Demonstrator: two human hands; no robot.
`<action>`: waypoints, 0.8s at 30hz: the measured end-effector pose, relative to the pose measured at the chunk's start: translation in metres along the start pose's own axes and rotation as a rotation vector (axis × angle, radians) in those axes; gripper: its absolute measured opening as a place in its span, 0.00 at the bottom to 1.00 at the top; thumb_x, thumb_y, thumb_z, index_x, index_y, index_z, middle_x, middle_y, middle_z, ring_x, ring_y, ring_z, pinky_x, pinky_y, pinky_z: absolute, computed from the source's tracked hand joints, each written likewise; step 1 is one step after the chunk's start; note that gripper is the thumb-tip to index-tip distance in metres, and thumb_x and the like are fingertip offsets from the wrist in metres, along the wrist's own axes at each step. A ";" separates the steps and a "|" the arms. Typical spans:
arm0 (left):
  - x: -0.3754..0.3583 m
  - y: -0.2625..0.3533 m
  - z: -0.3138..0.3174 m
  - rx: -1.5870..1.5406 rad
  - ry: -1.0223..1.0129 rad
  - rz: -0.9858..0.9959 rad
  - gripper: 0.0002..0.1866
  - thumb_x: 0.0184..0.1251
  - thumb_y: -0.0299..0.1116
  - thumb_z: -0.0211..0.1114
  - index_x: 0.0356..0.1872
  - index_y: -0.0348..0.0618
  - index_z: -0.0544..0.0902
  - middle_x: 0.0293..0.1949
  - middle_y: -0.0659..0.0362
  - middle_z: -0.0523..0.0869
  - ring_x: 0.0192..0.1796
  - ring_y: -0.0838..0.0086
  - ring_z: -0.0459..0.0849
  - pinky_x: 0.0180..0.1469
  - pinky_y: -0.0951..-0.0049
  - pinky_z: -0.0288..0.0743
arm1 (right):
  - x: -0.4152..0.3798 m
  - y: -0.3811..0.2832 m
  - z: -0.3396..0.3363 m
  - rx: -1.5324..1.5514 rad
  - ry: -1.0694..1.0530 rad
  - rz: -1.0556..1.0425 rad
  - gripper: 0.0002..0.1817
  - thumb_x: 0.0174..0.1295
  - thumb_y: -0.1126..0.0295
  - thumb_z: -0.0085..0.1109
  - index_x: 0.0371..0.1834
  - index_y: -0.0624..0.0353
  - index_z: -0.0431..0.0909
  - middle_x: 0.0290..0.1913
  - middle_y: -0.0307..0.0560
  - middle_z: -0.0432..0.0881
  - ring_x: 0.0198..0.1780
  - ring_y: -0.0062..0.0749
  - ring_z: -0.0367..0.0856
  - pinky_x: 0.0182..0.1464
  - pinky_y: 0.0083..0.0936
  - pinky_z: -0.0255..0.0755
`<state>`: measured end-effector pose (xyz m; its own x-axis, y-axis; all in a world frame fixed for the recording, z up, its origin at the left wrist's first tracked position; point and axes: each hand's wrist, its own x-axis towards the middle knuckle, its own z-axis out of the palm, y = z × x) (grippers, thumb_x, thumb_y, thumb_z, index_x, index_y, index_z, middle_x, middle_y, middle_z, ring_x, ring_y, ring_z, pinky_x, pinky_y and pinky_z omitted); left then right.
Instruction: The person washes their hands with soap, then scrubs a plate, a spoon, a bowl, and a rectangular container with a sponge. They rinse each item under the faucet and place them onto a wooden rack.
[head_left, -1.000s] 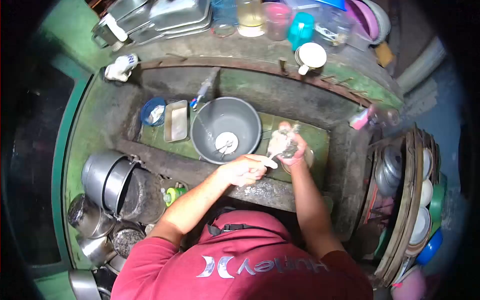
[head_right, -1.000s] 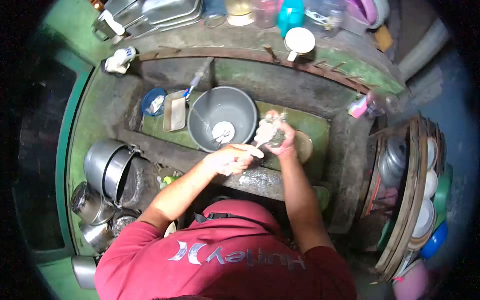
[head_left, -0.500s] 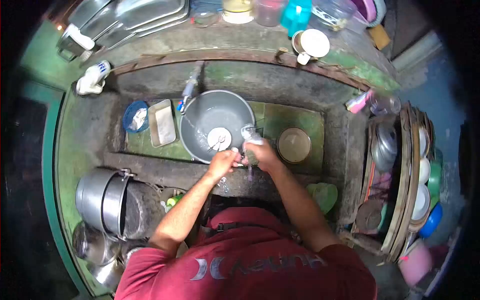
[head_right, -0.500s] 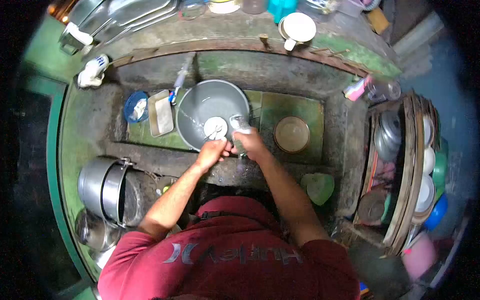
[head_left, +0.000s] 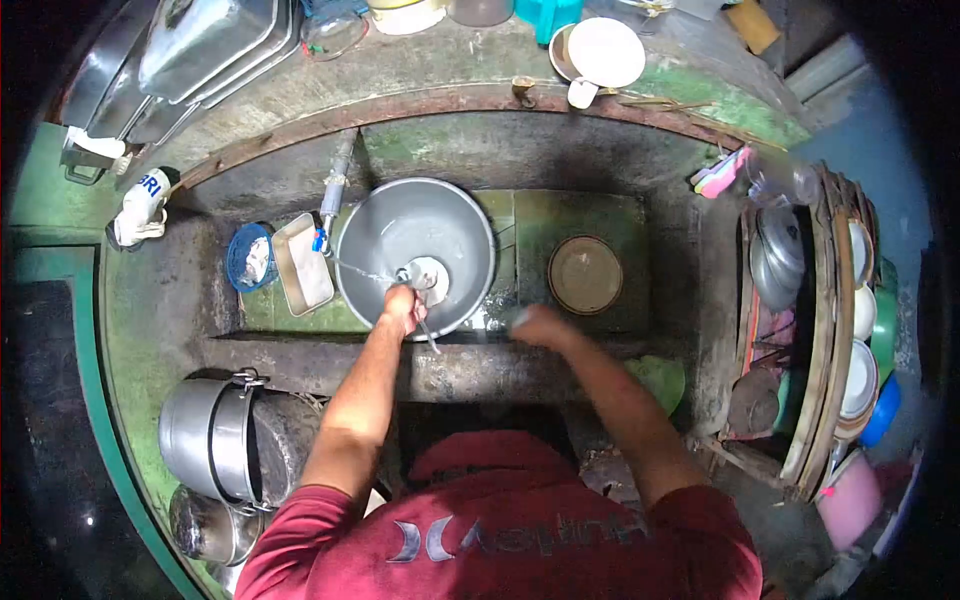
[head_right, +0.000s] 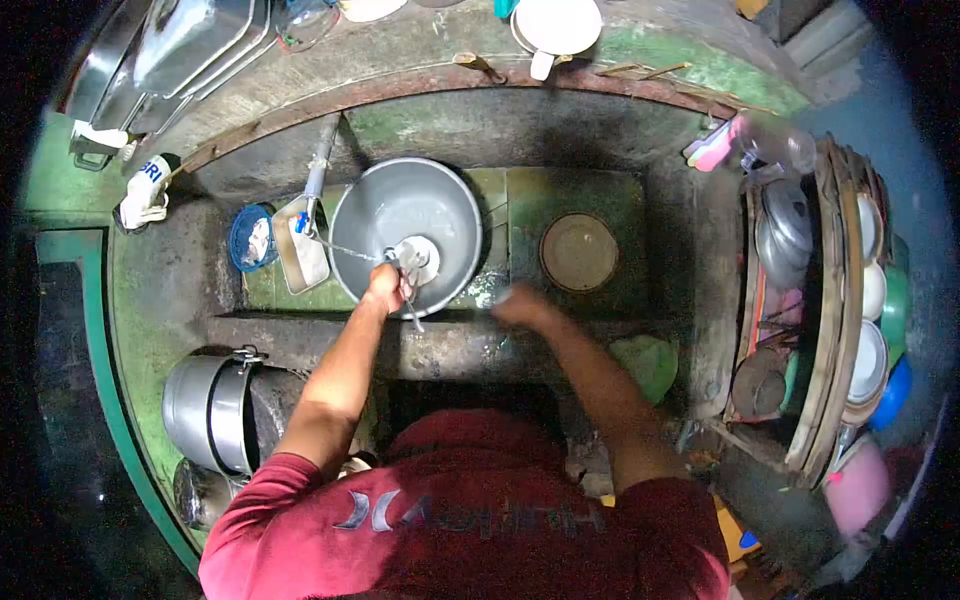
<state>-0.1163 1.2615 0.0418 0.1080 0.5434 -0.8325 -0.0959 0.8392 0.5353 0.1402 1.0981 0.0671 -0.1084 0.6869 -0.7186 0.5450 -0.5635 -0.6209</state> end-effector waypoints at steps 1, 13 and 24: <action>0.016 -0.008 -0.009 0.057 -0.022 -0.098 0.13 0.71 0.28 0.40 0.33 0.40 0.74 0.19 0.62 0.71 0.15 0.77 0.65 0.16 0.73 0.68 | 0.053 0.096 0.003 0.037 0.122 0.043 0.18 0.53 0.59 0.65 0.41 0.61 0.83 0.36 0.50 0.85 0.35 0.33 0.81 0.41 0.35 0.75; -0.010 -0.026 -0.023 0.342 0.111 -0.066 0.18 0.65 0.18 0.50 0.57 0.32 0.72 0.47 0.51 0.81 0.45 0.68 0.85 0.42 0.69 0.84 | 0.113 0.359 -0.112 0.743 0.378 0.699 0.24 0.68 0.69 0.52 0.67 0.59 0.67 0.64 0.45 0.73 0.61 0.36 0.73 0.61 0.31 0.68; -0.060 -0.063 0.031 0.786 0.099 0.834 0.14 0.65 0.19 0.59 0.52 0.38 0.79 0.50 0.54 0.83 0.52 0.70 0.82 0.56 0.71 0.75 | 0.025 0.177 -0.159 0.103 0.418 0.568 0.32 0.58 0.58 0.63 0.64 0.61 0.70 0.63 0.57 0.74 0.63 0.49 0.72 0.59 0.39 0.69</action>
<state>-0.0861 1.1765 0.0626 0.2197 0.9614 -0.1658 0.5468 0.0195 0.8371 0.3660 1.0885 -0.0116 0.5079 0.3808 -0.7727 0.3388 -0.9130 -0.2272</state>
